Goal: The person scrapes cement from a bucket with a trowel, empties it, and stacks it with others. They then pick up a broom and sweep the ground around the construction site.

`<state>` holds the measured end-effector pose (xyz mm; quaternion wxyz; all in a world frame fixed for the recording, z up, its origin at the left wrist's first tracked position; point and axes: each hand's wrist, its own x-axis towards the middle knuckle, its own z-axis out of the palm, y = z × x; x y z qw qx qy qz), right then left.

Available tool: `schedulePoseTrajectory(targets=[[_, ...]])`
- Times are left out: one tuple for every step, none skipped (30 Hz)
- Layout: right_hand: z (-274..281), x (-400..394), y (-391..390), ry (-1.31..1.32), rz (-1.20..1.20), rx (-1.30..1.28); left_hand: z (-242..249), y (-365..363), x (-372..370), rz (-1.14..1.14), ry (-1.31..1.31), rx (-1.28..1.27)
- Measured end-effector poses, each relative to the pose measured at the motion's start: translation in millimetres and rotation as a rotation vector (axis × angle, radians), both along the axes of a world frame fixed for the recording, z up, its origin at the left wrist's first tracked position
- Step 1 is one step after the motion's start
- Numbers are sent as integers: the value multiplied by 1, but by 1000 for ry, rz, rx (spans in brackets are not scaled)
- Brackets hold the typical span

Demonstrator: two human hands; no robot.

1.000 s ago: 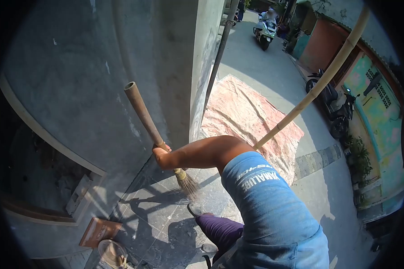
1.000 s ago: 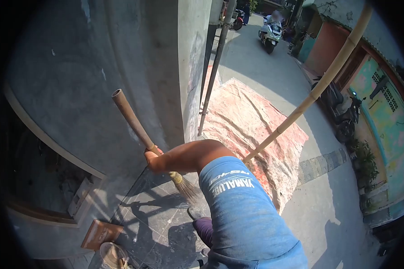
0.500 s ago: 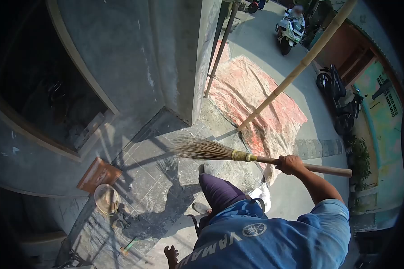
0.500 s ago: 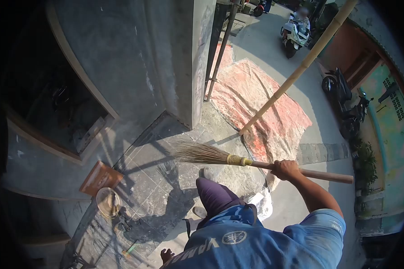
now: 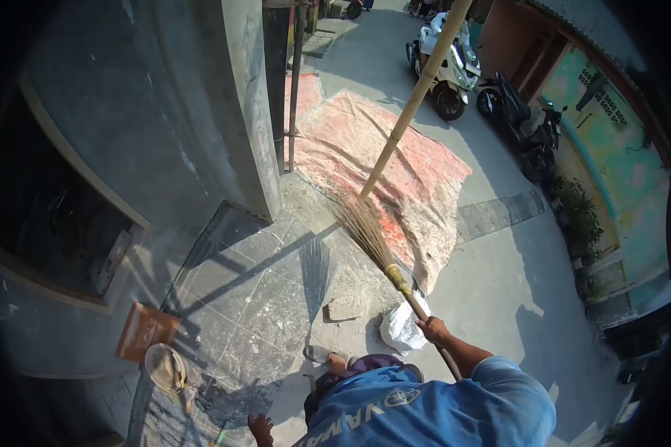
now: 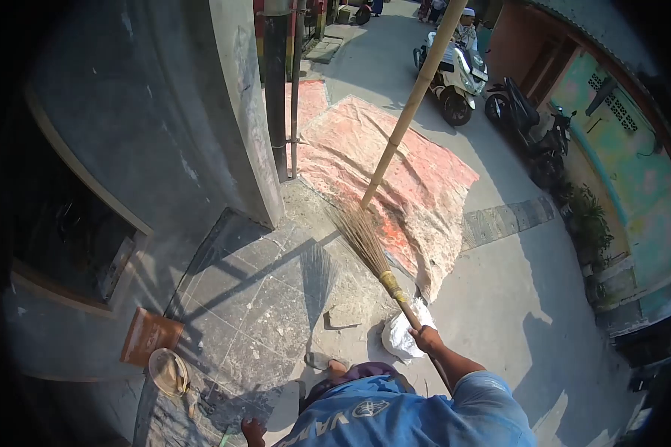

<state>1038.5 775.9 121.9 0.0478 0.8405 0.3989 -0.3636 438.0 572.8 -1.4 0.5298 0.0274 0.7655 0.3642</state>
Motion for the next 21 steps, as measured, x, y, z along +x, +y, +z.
schedulePoseTrajectory(targets=[[-6,-2,9,-2,-18,56,-17,-4,-6,38,10,6],[-15,-2,17,8,-34,101,-32,-9,-8,80,24,6],[-19,-2,25,39,-18,91,-38,-13,1,79,17,13],[-25,-3,28,60,-31,131,-37,-21,7,-237,223,190],[-29,0,28,87,42,102,-33,-30,11,-566,431,360],[-34,0,21,95,37,123,-34,-37,18,-586,428,361],[-43,2,12,108,12,139,-37,-49,25,-498,251,226],[-51,4,-1,121,-11,157,-39,-62,32,-405,82,89],[-51,4,-14,142,-3,122,-45,-66,40,-303,-81,-37],[-52,5,-23,163,13,97,-52,-64,49,-194,-242,-154],[-54,3,-33,200,-58,61,-58,-61,56,-80,-404,-273],[-61,5,-42,181,-1,72,-59,-64,60,-84,-403,-268],[-67,5,-50,180,1,89,-58,-71,62,-141,-379,-222],[-74,6,-57,180,5,103,-58,-78,64,-196,-356,-180],[-81,6,-62,180,5,95,-49,-85,66,-194,-356,-186],[-87,5,-62,164,14,83,-37,-92,66,-309,-237,-87],[-91,5,-60,147,24,73,-29,-93,68,-422,-115,14],[-93,4,-57,147,28,70,-27,-92,66,-418,-117,13],[-96,2,-53,145,11,48,-29,-94,56,-380,-163,-16],[-100,-1,-48,143,-6,27,-34,-88,46,-343,-209,-43],[-100,-2,-40,142,2,22,-44,-77,42,-334,-211,-47]])
